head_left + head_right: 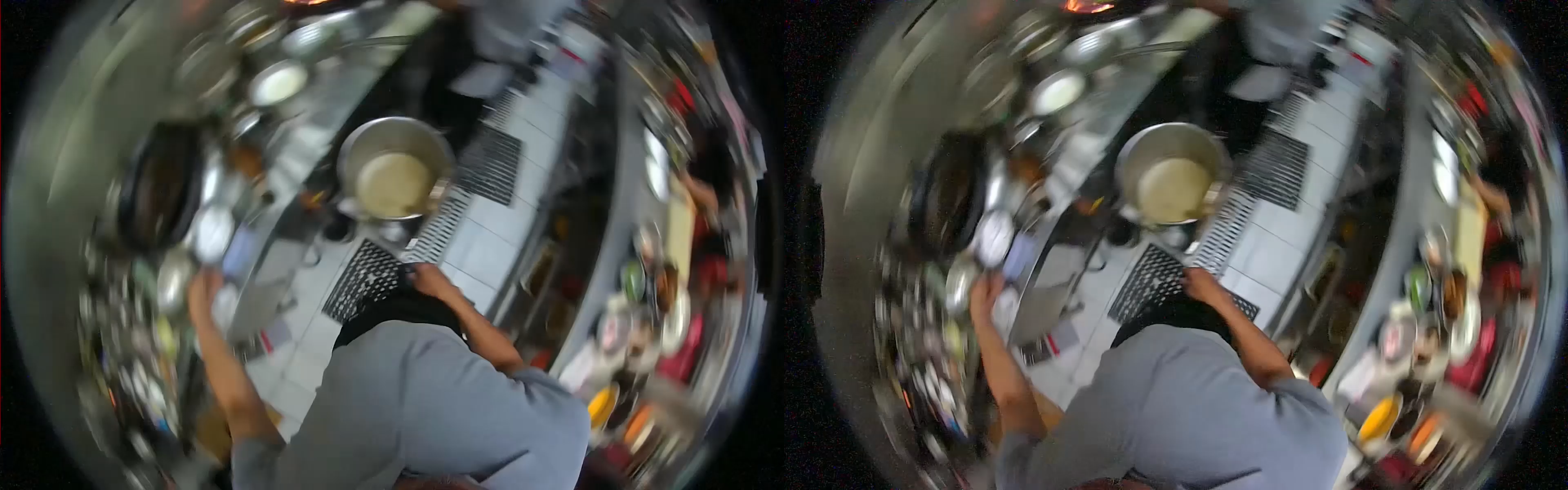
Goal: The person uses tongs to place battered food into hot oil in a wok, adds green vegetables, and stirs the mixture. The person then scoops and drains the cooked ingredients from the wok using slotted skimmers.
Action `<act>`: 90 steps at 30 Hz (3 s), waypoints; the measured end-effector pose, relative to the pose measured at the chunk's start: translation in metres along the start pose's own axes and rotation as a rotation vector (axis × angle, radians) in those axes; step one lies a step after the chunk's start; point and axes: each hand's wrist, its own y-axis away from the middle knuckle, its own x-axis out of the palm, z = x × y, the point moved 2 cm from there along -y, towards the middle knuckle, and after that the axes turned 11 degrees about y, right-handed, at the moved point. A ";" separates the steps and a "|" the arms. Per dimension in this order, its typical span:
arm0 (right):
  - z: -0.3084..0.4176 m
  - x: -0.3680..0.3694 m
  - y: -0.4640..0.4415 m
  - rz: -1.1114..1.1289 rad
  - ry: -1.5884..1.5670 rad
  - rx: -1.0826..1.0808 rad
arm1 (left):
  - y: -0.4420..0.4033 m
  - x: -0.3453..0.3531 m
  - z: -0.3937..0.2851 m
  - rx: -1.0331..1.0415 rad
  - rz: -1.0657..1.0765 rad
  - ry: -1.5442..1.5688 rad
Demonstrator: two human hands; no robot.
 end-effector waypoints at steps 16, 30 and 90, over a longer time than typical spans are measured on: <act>0.082 -0.016 -0.101 0.253 0.264 -0.251 | 0.069 0.026 -0.016 -0.036 -0.229 0.366; 0.159 -0.009 -0.111 0.106 0.301 -0.148 | 0.051 0.054 -0.016 0.056 -0.215 0.501; 0.353 -0.106 -0.145 -0.027 -0.346 -0.244 | 0.159 -0.056 -0.030 0.363 -0.793 0.826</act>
